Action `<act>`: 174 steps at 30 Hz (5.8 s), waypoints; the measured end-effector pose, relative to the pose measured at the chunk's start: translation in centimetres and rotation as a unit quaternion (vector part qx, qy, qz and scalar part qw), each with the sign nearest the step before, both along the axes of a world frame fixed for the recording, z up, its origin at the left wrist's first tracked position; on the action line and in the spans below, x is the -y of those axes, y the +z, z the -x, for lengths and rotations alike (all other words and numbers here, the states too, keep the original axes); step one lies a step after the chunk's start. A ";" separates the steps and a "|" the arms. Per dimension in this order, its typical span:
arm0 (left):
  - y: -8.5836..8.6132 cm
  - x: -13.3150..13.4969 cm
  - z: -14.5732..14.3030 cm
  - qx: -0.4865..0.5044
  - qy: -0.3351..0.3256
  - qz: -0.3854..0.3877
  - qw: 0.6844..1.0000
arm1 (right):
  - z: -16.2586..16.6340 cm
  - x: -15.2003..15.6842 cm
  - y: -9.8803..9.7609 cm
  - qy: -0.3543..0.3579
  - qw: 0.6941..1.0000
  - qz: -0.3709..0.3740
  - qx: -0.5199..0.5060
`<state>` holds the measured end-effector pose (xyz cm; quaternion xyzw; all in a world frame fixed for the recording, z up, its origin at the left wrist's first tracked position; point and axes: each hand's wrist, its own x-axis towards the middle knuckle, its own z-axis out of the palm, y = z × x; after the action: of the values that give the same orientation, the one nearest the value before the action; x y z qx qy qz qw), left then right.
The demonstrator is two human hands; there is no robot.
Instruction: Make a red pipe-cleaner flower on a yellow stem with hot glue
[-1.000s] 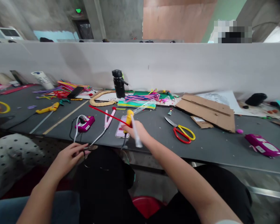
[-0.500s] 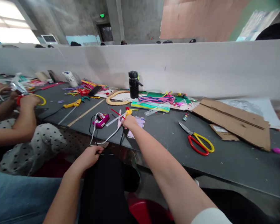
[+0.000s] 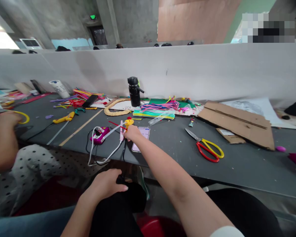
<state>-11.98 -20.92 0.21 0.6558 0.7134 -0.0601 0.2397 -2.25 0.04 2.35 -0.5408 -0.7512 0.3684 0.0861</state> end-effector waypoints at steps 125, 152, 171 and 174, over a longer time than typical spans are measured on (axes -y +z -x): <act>-1.2 -19.7 -17.6 0.480 -0.051 -0.258 0.837 | -32.5 8.1 -5.2 -0.164 0.965 -0.106 -0.177; -1.2 -19.7 -17.5 0.460 -0.057 -0.255 0.848 | -32.5 8.1 -4.9 -0.165 0.964 -0.095 -0.187; -1.4 -19.8 -17.4 0.453 -0.060 -0.266 0.849 | -32.6 8.1 -4.8 -0.162 0.968 -0.090 -0.171; -1.4 -19.8 -17.4 0.452 -0.059 -0.265 0.850 | -32.6 8.0 -5.0 -0.160 0.969 -0.093 -0.164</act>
<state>5.43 -1.16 -1.18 0.6902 0.4750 0.4203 0.3484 30.38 -8.01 -2.61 -0.5760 -0.6615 0.3618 0.3159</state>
